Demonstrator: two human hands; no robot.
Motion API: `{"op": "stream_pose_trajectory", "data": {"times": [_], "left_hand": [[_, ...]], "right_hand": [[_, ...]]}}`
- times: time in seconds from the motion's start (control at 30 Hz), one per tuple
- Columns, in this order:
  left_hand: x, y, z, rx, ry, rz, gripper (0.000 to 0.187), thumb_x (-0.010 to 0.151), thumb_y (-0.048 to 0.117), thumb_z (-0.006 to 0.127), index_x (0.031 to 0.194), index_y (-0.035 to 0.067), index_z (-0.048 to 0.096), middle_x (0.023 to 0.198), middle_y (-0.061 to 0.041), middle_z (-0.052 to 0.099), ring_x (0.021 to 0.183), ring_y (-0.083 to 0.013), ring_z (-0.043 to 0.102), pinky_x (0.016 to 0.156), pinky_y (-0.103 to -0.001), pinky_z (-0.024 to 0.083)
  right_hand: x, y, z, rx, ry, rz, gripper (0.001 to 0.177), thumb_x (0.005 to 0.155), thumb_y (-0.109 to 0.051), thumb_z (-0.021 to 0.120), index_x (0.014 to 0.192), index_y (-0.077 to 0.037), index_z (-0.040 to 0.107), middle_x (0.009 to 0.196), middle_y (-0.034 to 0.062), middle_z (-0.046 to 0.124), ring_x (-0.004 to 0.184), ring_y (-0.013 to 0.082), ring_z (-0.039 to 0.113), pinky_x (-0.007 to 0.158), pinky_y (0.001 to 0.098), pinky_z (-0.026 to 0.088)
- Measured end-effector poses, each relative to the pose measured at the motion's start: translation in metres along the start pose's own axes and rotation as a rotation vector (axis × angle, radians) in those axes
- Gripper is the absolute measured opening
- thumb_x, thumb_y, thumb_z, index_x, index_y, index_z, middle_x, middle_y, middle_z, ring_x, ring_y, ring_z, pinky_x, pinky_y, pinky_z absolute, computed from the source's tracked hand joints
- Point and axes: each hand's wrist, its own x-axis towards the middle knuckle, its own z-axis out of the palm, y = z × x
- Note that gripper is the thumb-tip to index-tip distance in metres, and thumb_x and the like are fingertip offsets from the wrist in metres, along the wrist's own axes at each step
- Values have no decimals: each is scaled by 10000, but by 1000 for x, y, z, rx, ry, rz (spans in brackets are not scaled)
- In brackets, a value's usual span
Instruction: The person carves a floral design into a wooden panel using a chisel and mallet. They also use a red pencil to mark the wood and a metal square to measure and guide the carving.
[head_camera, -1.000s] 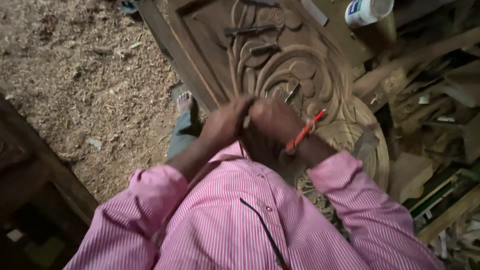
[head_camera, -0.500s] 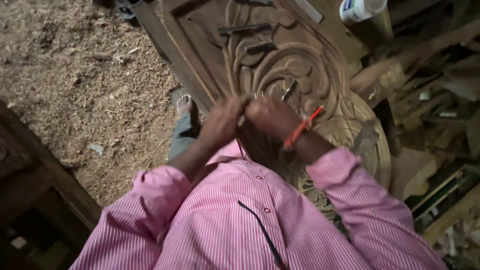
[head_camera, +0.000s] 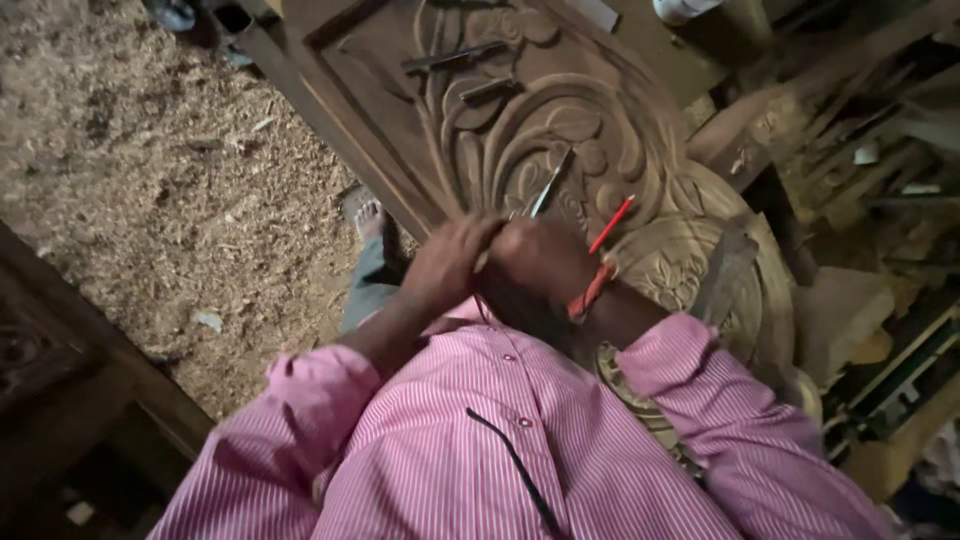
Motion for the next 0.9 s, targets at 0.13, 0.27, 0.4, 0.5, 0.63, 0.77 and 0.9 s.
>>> {"op": "stream_pose_trajectory", "data": {"times": [0.13,0.27,0.4,0.5,0.63,0.77,0.9], "left_hand": [[97,0,-28,131,-216,110,493,1001,227,608,1475,155,492,1302,-137,657,998,-379,707,808,-490,588],[160,14,-29,480,-489,215,472,990,208,502,1444,336,525,1148,-87,701,849,-374,723,541,-520,589],[176,16,-7,588,-638,266,287,1086,288,464,1320,296,631,1143,-79,720,947,-342,730,690,-515,582],[158,2,-9,509,-581,329,289,1085,235,471,1311,233,651,1168,-102,706,963,-332,735,736,-466,600],[99,14,-13,364,-551,167,377,1071,156,496,1428,247,574,1160,-143,652,862,-346,705,683,-466,601],[70,35,-5,360,-522,231,627,978,40,529,1567,225,420,1194,-172,625,821,-306,710,629,-380,629],[89,34,-7,346,-501,173,687,935,62,604,1560,261,399,1226,-141,629,801,-307,716,620,-396,622]], "right_hand": [[8,44,16,187,263,282,147,809,-204,696,797,-66,743,765,158,701,702,347,698,618,461,549],[14,55,50,586,626,632,151,818,-210,710,834,-62,731,798,164,699,735,352,693,639,459,545],[13,71,72,759,766,785,164,827,-216,724,871,-58,719,830,169,698,768,357,688,661,457,542],[5,64,89,769,761,755,179,834,-220,734,899,-55,710,854,174,697,793,361,685,678,455,539],[-19,28,110,667,641,619,205,843,-226,748,936,-51,698,887,179,695,826,366,680,700,453,535],[-39,27,122,566,530,432,234,852,-232,762,973,-47,685,919,185,693,860,372,675,721,450,531],[-29,57,111,499,511,290,188,893,-225,768,989,-75,706,930,178,706,868,385,681,714,461,530]]}}
